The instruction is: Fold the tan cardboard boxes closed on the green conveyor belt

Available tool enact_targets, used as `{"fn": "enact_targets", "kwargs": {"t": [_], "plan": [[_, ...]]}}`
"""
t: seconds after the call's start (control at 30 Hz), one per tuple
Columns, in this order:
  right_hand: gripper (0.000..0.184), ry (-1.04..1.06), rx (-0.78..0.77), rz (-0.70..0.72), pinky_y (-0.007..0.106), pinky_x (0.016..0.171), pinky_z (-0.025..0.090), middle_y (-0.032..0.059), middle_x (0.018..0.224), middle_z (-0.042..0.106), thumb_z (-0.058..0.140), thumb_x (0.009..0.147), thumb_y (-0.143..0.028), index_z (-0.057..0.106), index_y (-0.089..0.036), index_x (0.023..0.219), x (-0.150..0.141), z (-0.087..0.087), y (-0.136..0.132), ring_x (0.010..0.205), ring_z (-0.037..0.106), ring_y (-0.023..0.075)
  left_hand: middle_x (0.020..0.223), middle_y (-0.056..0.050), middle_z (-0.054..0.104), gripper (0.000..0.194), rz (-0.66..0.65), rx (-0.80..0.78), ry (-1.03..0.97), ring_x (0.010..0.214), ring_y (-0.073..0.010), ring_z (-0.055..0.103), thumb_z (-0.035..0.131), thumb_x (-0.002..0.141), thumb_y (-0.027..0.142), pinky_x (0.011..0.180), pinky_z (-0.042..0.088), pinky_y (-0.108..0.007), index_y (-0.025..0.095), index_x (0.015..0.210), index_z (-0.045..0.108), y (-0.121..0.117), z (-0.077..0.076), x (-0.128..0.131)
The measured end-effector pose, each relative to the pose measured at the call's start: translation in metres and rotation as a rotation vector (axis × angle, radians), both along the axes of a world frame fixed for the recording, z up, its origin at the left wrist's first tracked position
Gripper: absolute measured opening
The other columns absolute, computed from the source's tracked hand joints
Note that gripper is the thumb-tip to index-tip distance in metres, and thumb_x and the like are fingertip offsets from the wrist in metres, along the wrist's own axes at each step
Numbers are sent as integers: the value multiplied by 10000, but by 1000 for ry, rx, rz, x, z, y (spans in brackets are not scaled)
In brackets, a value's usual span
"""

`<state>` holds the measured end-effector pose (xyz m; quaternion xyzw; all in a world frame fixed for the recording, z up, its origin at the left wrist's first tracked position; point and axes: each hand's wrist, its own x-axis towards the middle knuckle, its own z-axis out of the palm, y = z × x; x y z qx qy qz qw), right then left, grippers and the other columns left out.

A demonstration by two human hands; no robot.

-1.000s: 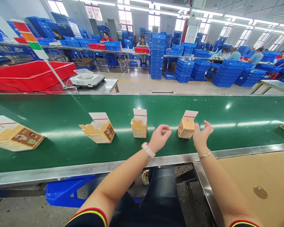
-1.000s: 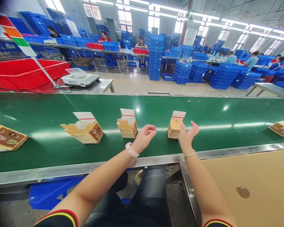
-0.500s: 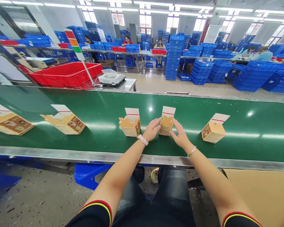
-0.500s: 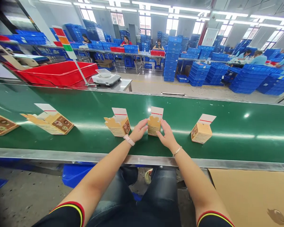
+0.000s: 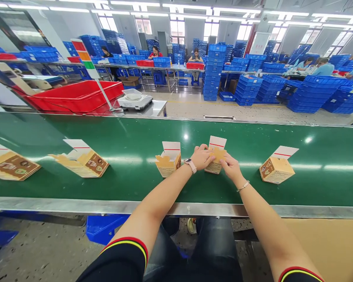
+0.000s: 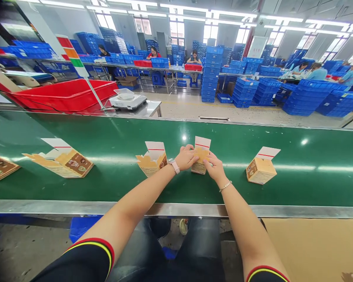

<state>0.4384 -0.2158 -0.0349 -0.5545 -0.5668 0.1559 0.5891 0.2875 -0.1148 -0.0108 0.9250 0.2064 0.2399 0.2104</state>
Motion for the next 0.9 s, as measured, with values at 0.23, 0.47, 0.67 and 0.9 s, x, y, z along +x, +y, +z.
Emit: {"fn": "enact_targets", "kwargs": {"t": [0.23,0.47,0.67,0.9], "plan": [[374,224,-9,-328,416,934,482,104,1107,568,604,742,-495,536,-200,521,-7,-10,5,1027,576,248,857,-66,702,414,118,-99,-49,862,-223,556,339,950,351,816,431,-397,208,754,674,-16,-8,24],[266,407,-77,-432,393,864,521,61,996,572,637,676,-398,498,-214,809,8,-15,13,941,591,210,1312,-52,595,381,144,-111,-118,1110,-253,544,567,842,362,929,424,-390,249,1205,592,-18,3,41],[310,515,-173,-371,355,738,565,46,921,631,663,638,-291,491,-235,890,23,-10,21,865,641,212,1356,-29,580,367,138,-67,-54,1182,-344,458,523,866,387,939,369,-500,275,1199,628,-22,10,48],[216,600,-296,-262,352,659,570,37,825,674,684,682,-310,542,-222,820,37,-4,19,781,669,222,1439,-42,501,442,71,125,56,1337,-414,277,509,869,424,956,312,-576,265,1272,595,-38,10,51]]}}
